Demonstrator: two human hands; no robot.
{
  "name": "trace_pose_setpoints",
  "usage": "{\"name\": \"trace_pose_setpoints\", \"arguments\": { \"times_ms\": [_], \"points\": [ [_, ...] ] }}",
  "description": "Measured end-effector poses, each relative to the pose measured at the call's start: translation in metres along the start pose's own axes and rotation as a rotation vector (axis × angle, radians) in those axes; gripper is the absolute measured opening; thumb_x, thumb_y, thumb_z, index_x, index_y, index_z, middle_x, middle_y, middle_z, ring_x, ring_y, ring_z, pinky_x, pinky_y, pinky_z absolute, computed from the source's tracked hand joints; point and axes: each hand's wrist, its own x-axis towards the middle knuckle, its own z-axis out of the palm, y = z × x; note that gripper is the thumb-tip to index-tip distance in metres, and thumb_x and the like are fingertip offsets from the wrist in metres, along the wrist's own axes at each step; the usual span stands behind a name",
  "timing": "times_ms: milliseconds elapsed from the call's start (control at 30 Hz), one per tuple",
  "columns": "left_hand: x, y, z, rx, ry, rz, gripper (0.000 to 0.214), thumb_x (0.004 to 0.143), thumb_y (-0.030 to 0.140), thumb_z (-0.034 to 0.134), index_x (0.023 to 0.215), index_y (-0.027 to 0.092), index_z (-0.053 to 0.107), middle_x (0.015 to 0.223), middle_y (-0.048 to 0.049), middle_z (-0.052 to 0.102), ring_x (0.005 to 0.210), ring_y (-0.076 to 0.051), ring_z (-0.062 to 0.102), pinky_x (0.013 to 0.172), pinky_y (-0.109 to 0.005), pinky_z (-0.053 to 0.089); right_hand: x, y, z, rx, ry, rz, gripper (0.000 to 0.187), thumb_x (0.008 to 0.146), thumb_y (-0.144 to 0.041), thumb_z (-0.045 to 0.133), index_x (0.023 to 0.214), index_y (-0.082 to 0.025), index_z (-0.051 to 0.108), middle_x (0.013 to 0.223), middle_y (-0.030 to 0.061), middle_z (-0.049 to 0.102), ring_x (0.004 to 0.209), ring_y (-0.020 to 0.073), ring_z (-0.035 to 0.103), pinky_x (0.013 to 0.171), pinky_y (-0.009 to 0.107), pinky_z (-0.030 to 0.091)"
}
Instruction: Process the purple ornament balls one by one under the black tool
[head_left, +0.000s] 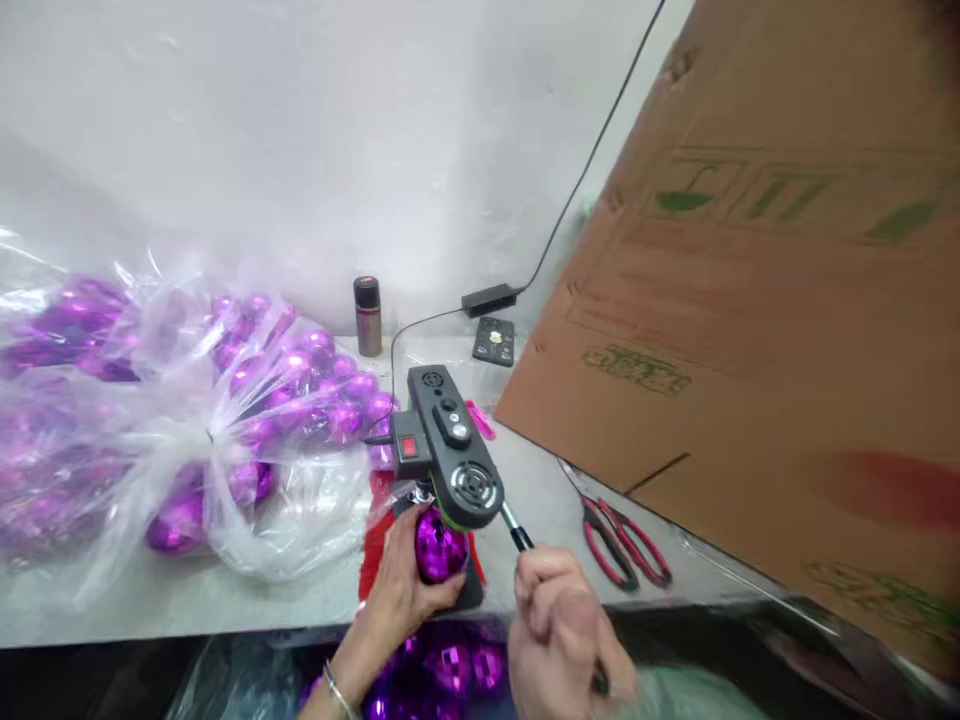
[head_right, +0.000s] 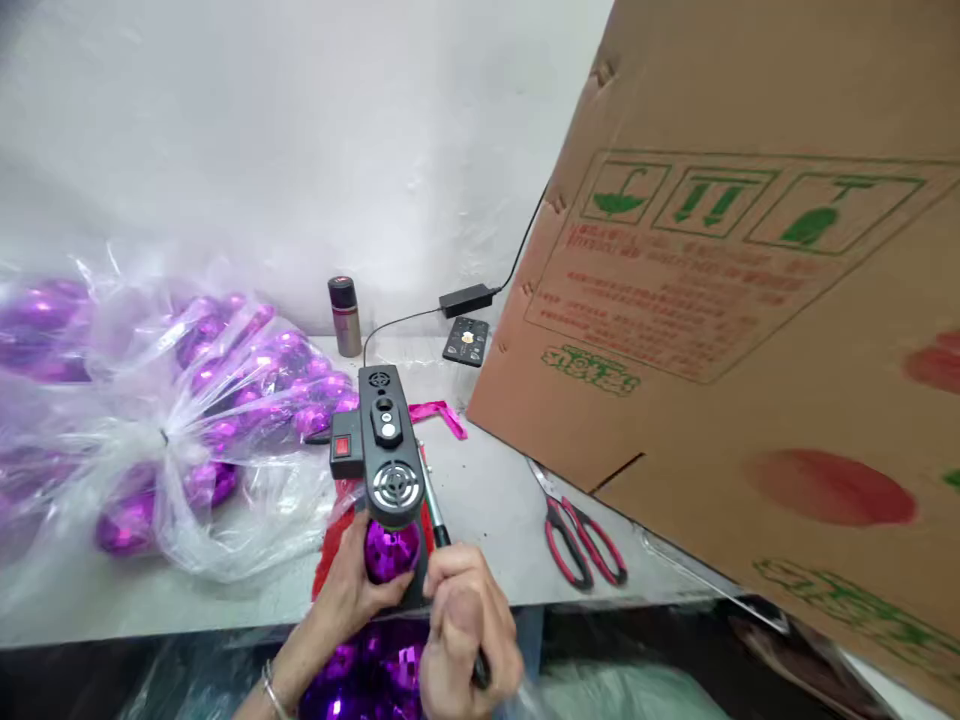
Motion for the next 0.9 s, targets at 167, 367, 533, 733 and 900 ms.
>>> {"name": "trace_pose_setpoints", "arguments": {
  "times_ms": [167,367,533,733,900],
  "points": [
    [0.004,-0.0012,0.0013,0.01,0.011,-0.006,0.082,0.068,0.031,0.083,0.144,0.013,0.059,0.138,-0.0203,0.074,0.129,-0.043,0.071,0.113,-0.063,0.058,-0.0021,0.0014,0.0021,0.006,0.023,-0.005,0.054,0.112,-0.027,0.053,0.06,-0.02,0.041,0.055,-0.0061,0.039,0.051,0.0081,0.046,0.046,0.022,0.036],
    [0.0062,0.0028,-0.0016,-0.005,-0.008,-0.019,0.084,0.067,0.034,0.084,0.144,0.012,0.058,0.135,-0.0211,0.074,0.126,-0.043,0.072,0.11,-0.064,0.059,-0.0013,0.0011,0.0038,0.009,0.04,-0.023,0.055,0.112,-0.025,0.052,0.059,-0.019,0.039,0.053,-0.0064,0.037,0.051,0.0075,0.046,0.047,0.02,0.038],
    [0.0052,0.0033,0.0004,-0.011,0.02,-0.031,0.079,0.068,0.033,0.081,0.142,0.014,0.059,0.135,-0.02,0.074,0.125,-0.043,0.072,0.109,-0.064,0.058,-0.001,0.0007,0.0027,0.018,0.04,-0.017,0.054,0.112,-0.026,0.053,0.059,-0.02,0.04,0.053,-0.0063,0.039,0.05,0.0079,0.046,0.047,0.021,0.038],
    [0.0057,0.0049,0.0005,-0.021,0.012,-0.028,0.078,0.07,0.033,0.08,0.142,0.013,0.058,0.133,-0.0208,0.074,0.123,-0.042,0.072,0.108,-0.064,0.058,-0.0029,0.0028,0.0016,0.011,0.03,-0.019,0.055,0.113,-0.026,0.051,0.06,-0.02,0.039,0.054,-0.0061,0.039,0.051,0.0078,0.046,0.047,0.021,0.038],
    [0.0075,0.0036,0.0,-0.023,0.002,-0.023,0.08,0.067,0.033,0.082,0.142,0.013,0.058,0.131,-0.0206,0.075,0.122,-0.042,0.073,0.109,-0.064,0.058,-0.0034,0.0034,0.0026,0.02,0.04,-0.023,0.054,0.112,-0.026,0.051,0.06,-0.02,0.039,0.053,-0.0062,0.038,0.05,0.0082,0.045,0.047,0.022,0.038]
  ]
}}
